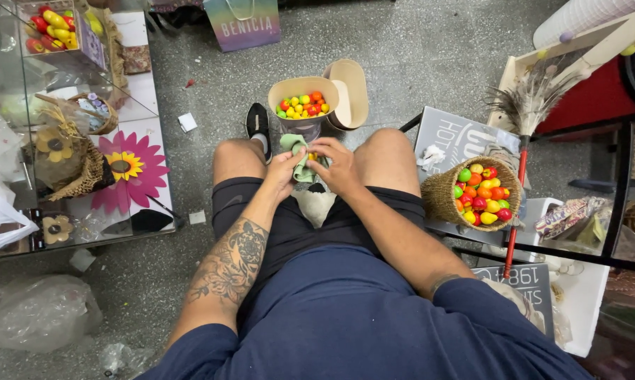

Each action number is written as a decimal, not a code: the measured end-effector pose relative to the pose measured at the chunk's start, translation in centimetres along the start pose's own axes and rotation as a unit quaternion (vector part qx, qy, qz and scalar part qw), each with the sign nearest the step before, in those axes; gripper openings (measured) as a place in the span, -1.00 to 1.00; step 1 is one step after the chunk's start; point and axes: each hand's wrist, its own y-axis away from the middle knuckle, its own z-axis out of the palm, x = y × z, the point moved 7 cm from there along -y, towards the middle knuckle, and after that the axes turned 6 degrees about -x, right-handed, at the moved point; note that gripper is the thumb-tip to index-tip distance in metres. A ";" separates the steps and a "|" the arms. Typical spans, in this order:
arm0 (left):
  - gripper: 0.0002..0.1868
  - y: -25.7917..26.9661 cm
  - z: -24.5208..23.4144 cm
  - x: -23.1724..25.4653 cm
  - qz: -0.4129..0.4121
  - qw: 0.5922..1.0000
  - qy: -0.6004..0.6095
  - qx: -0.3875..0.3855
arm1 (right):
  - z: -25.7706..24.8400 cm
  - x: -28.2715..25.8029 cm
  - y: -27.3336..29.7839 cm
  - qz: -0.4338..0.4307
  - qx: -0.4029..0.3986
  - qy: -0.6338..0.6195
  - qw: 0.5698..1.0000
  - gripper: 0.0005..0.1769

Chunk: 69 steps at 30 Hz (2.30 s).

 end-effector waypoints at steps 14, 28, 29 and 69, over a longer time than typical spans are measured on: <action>-0.61 -0.5 -1.0 -0.6 0.004 1.000 -0.007 0.030 | 0.3 1.0 0.3 0.041 0.027 -0.023 0.999 -0.70; -0.53 -2.0 -0.9 -1.3 0.015 0.996 -0.090 0.008 | 0.1 0.0 0.2 -0.004 0.039 0.063 0.997 -0.68; -0.55 -2.4 -1.7 -1.4 0.026 0.995 -0.095 0.024 | 0.1 0.2 0.2 -0.010 0.041 0.050 0.998 -0.69; -0.58 0.6 0.1 1.6 0.020 0.994 -0.054 0.090 | 1.6 4.8 -1.9 0.091 -0.094 0.020 0.991 -0.64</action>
